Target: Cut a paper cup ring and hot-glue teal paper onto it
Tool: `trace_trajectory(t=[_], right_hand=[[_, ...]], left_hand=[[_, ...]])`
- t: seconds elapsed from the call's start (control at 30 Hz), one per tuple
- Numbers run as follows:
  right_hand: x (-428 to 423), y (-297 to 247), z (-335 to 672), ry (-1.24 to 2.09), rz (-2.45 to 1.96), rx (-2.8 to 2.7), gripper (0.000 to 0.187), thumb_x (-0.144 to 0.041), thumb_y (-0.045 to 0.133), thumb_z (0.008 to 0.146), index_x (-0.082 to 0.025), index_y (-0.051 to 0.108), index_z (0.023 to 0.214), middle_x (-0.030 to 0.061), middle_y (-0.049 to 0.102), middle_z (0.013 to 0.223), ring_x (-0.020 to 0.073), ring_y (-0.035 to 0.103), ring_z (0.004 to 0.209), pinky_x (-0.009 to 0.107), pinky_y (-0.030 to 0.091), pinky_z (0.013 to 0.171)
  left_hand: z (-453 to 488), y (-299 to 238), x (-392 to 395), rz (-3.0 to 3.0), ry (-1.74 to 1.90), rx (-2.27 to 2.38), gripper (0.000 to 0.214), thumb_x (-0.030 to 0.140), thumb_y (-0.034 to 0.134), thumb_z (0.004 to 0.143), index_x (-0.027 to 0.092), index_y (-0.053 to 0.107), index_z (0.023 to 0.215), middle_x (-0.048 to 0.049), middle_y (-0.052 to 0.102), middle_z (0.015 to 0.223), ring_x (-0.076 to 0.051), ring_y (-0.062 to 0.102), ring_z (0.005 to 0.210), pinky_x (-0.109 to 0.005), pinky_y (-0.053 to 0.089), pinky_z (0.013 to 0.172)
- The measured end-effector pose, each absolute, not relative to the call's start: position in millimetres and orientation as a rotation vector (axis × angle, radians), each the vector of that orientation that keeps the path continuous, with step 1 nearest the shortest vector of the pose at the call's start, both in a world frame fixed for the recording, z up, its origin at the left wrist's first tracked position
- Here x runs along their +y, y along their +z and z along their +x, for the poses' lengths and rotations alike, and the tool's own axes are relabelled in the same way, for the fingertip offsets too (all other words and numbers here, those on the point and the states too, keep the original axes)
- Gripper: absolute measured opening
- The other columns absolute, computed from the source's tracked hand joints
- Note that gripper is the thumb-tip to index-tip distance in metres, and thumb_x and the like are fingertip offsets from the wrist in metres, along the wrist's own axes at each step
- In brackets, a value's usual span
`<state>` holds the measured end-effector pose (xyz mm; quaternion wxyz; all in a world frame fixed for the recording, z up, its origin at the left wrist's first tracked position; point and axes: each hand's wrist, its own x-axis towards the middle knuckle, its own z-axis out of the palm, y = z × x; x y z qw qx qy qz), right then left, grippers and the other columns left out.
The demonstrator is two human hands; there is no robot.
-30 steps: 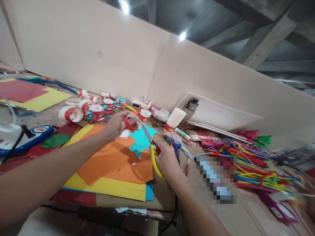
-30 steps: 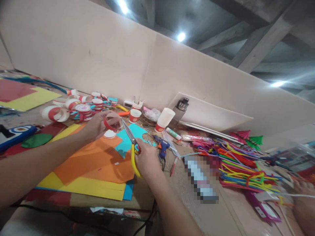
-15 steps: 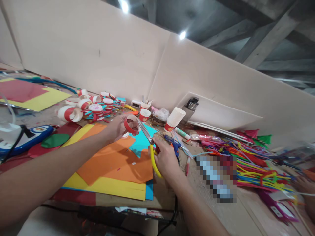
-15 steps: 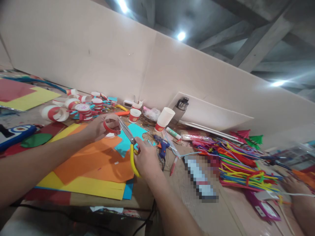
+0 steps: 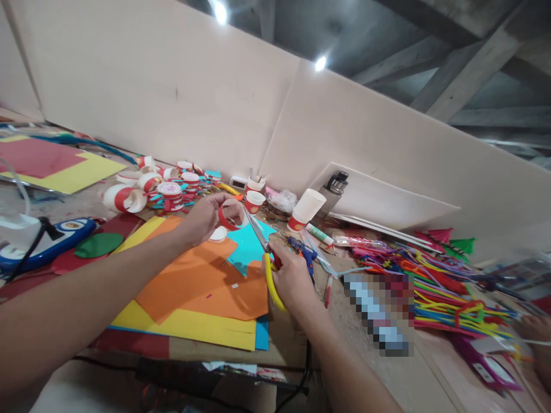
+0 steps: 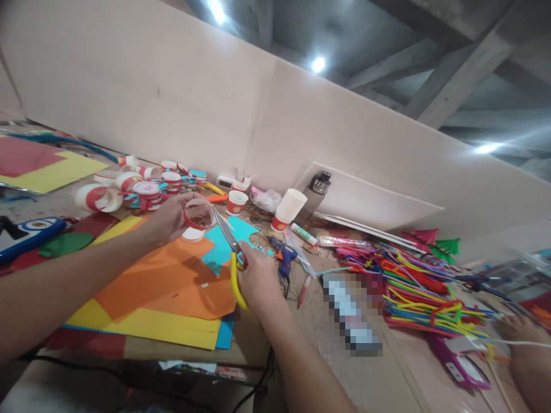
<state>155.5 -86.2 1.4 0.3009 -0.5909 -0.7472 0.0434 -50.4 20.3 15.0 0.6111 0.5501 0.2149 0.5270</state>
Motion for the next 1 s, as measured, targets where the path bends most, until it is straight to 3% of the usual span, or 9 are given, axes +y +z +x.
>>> trace_trajectory(t=[0.3, 0.47, 0.87, 1.0], right_hand=[[-86.0, 6.1, 152.7, 0.140, -1.570, -2.019, 0.024, -0.018, 0.060, 0.079, -0.018, 0.064, 0.103, 0.0045, 0.061, 0.085, 0.0154, 0.055, 0.070, 0.025, 0.043, 0.066], [-86.9, 4.4, 153.5, 0.119, -1.581, -2.013, 0.031, -0.018, 0.062, 0.077, -0.020, 0.064, 0.108, 0.0054, 0.064, 0.088, 0.0175, 0.057, 0.074, 0.027, 0.042, 0.066], [-87.4, 2.8, 154.5, 0.105, -1.571, -2.006, 0.025, -0.026, 0.058, 0.082, -0.019, 0.068, 0.104, 0.0068, 0.068, 0.082, 0.0189, 0.059, 0.071, 0.028, 0.042, 0.067], [-88.0, 3.7, 154.7, 0.110, -1.599, -1.989, 0.021, -0.024, 0.058, 0.083, -0.021, 0.068, 0.101, 0.0059, 0.068, 0.082, 0.0180, 0.058, 0.071, 0.027, 0.042, 0.065]], left_hand=[[-44.9, 14.0, 14.1, 1.274, 1.087, 0.476, 0.035, 0.040, 0.082, 0.067, 0.013, 0.060, 0.072, -0.0017, 0.062, 0.061, -0.013, 0.060, 0.056, -0.027, 0.050, 0.059], [-43.0, 16.3, 11.2, 1.275, 1.044, 0.491, 0.032, 0.038, 0.078, 0.073, 0.013, 0.059, 0.069, -0.0028, 0.063, 0.061, -0.013, 0.060, 0.055, -0.025, 0.048, 0.056], [-53.4, 14.8, 18.9, 1.500, 0.962, 0.395, 0.030, 0.038, 0.070, 0.081, 0.013, 0.064, 0.065, -0.0049, 0.063, 0.065, -0.011, 0.056, 0.056, -0.023, 0.045, 0.053], [-53.0, 14.5, 20.5, 1.378, 1.062, 0.461, 0.027, 0.037, 0.073, 0.079, 0.013, 0.062, 0.072, -0.0029, 0.063, 0.066, -0.011, 0.059, 0.059, -0.022, 0.047, 0.056]])
